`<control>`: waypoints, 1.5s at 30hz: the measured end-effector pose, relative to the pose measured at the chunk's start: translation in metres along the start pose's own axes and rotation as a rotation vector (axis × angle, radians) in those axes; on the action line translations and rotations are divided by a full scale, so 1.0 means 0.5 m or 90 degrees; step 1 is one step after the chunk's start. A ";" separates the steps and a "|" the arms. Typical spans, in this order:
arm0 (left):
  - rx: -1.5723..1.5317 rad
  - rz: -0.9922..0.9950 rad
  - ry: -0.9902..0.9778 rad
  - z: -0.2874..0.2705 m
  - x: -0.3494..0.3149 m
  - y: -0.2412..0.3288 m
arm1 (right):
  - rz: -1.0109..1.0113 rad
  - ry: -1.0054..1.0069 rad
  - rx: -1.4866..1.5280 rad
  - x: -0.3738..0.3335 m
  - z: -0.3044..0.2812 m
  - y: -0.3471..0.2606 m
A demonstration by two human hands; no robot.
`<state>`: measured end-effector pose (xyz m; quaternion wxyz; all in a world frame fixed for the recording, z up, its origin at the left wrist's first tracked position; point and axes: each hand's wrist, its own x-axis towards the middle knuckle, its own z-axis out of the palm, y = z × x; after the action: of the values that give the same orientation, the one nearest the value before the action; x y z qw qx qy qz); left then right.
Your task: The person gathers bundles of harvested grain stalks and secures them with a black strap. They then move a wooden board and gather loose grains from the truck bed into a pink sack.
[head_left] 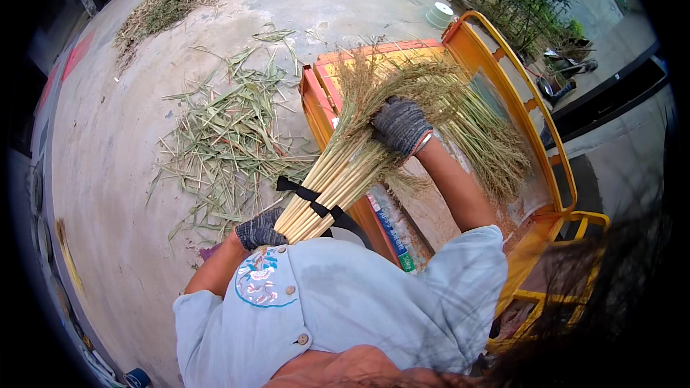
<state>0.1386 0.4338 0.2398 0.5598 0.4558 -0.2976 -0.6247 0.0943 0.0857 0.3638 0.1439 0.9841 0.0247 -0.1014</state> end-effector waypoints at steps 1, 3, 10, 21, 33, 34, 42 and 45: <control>-0.048 0.020 0.006 -0.011 -0.017 -0.007 | -0.060 0.047 -0.023 0.019 0.000 -0.006; -0.105 0.017 0.044 -0.031 -0.051 -0.025 | -0.119 0.142 -0.033 0.066 -0.014 -0.038; -0.141 -0.048 0.207 -0.135 -0.104 -0.116 | -0.321 0.284 -0.060 0.244 -0.019 -0.136; -0.021 0.040 0.373 -0.431 -0.153 -0.030 | -0.355 0.351 0.186 0.682 -0.131 -0.156; -0.240 0.185 0.578 -0.603 -0.284 0.067 | -0.351 -0.430 1.174 0.931 0.166 -0.546; -0.221 0.183 0.601 -0.614 -0.300 0.077 | -0.358 -0.524 1.315 0.966 0.160 -0.600; -0.519 0.288 0.610 -0.846 -0.457 -0.020 | -0.063 -0.821 1.637 1.226 -0.007 -0.873; -0.802 0.370 0.526 -0.991 -0.547 -0.137 | -0.013 -0.721 1.637 1.333 0.011 -1.031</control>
<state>0.5453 0.7811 0.0420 0.9165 0.1530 0.2350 -0.2854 0.7049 0.5906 0.0774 -0.8553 0.2520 -0.1377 -0.4313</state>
